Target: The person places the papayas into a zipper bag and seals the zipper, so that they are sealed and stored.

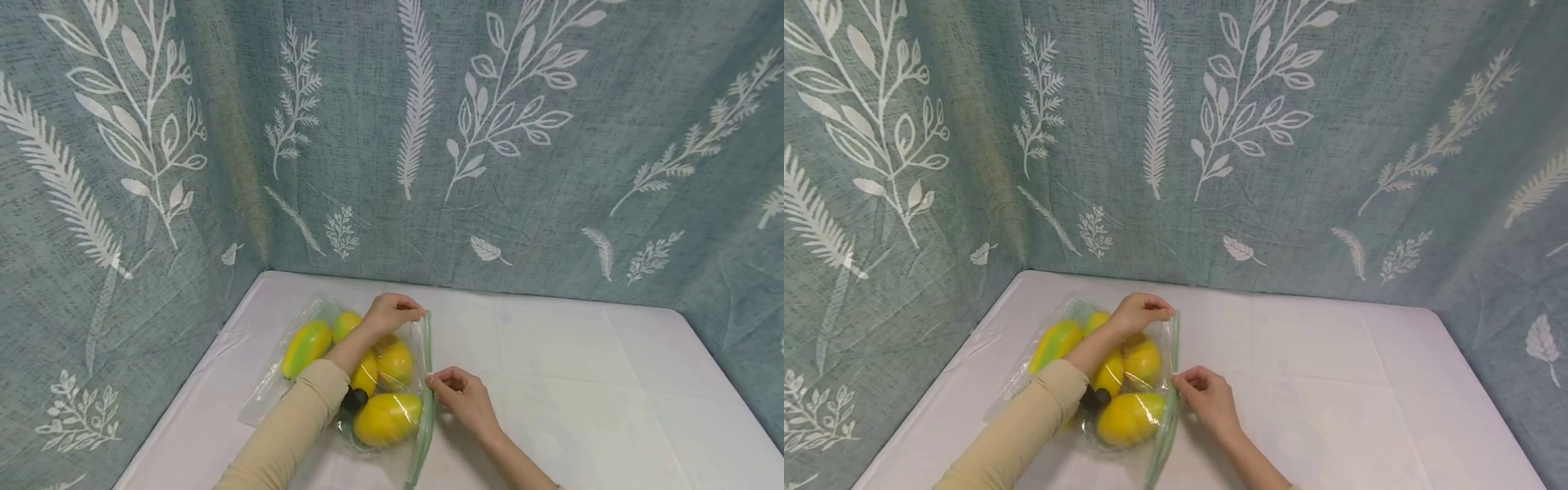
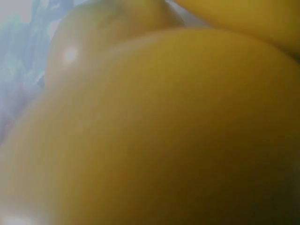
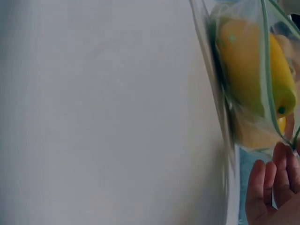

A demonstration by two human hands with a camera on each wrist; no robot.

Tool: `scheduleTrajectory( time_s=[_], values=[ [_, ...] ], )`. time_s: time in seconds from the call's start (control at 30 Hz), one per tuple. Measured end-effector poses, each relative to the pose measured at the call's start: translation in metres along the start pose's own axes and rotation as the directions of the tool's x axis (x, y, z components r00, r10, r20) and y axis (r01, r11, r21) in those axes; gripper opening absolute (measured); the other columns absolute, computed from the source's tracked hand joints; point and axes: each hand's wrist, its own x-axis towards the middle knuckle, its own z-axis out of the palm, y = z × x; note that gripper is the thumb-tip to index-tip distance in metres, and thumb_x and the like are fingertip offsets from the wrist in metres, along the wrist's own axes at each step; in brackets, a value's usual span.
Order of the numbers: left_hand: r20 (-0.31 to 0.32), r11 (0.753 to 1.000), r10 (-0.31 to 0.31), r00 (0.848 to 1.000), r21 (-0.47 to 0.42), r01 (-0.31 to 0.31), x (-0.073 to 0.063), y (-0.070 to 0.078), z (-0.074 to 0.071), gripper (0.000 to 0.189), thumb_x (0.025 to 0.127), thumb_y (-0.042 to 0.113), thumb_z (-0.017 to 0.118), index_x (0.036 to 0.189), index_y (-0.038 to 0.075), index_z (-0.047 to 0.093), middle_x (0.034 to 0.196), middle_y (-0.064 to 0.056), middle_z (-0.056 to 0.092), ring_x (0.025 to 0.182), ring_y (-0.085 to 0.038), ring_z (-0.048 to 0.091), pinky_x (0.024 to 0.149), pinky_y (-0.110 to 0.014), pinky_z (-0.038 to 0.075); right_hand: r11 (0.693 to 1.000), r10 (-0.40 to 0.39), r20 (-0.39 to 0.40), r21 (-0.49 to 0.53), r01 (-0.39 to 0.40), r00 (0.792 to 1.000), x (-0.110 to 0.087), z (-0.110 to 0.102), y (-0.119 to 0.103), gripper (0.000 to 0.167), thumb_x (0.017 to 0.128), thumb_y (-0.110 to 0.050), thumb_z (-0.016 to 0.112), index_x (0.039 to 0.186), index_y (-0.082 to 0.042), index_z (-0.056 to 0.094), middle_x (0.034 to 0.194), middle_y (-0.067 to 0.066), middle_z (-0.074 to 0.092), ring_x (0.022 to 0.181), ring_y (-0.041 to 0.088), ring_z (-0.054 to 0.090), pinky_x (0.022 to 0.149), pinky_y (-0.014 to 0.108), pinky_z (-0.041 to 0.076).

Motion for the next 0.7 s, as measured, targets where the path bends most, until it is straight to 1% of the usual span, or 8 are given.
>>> scheduleTrajectory(
  time_s=[0.27,0.43,0.53,0.7],
  values=[
    [-0.034,0.998,-0.048,0.998,-0.050,0.046,0.004,-0.002,-0.003,0.016,0.094,0.014,0.065,0.103,0.007,0.076,0.099,-0.003,0.072,0.092,-0.019,0.065,0.085,-0.034,0.054,1.000,0.009,0.063,-0.005,-0.009,0.998,-0.009,-0.001,0.007,0.029,0.090,-0.032,0.071,0.090,-0.003,0.069,0.078,0.002,0.068,0.067,0.013,0.060,0.060,0.023,0.054],
    [-0.056,0.997,-0.057,0.997,-0.059,0.053,0.007,-0.003,-0.003,0.016,0.094,0.013,0.065,0.103,0.005,0.075,0.098,-0.004,0.072,0.091,-0.020,0.065,0.083,-0.033,0.055,1.000,0.018,0.082,0.002,-0.018,0.997,-0.013,-0.002,0.008,0.027,0.090,-0.030,0.071,0.090,-0.003,0.069,0.078,0.005,0.068,0.067,0.013,0.059,0.059,0.022,0.053],
    [-0.062,0.995,-0.066,0.996,-0.073,0.061,0.008,-0.004,-0.002,0.016,0.094,0.014,0.066,0.103,0.004,0.075,0.099,-0.005,0.072,0.091,-0.021,0.065,0.083,-0.033,0.055,1.000,0.021,0.090,0.004,-0.022,0.996,-0.015,-0.003,0.008,0.026,0.090,-0.030,0.071,0.090,-0.003,0.069,0.078,0.005,0.068,0.066,0.013,0.059,0.059,0.022,0.052],
    [-0.069,0.996,-0.062,0.996,-0.072,0.057,0.009,-0.005,-0.003,0.016,0.094,0.014,0.066,0.103,0.005,0.076,0.099,-0.005,0.072,0.091,-0.020,0.065,0.083,-0.033,0.054,1.000,0.030,0.110,0.005,-0.031,0.994,-0.019,-0.002,0.009,0.026,0.090,-0.030,0.070,0.090,-0.003,0.069,0.076,0.004,0.068,0.065,0.014,0.059,0.057,0.023,0.052]
  ],
)
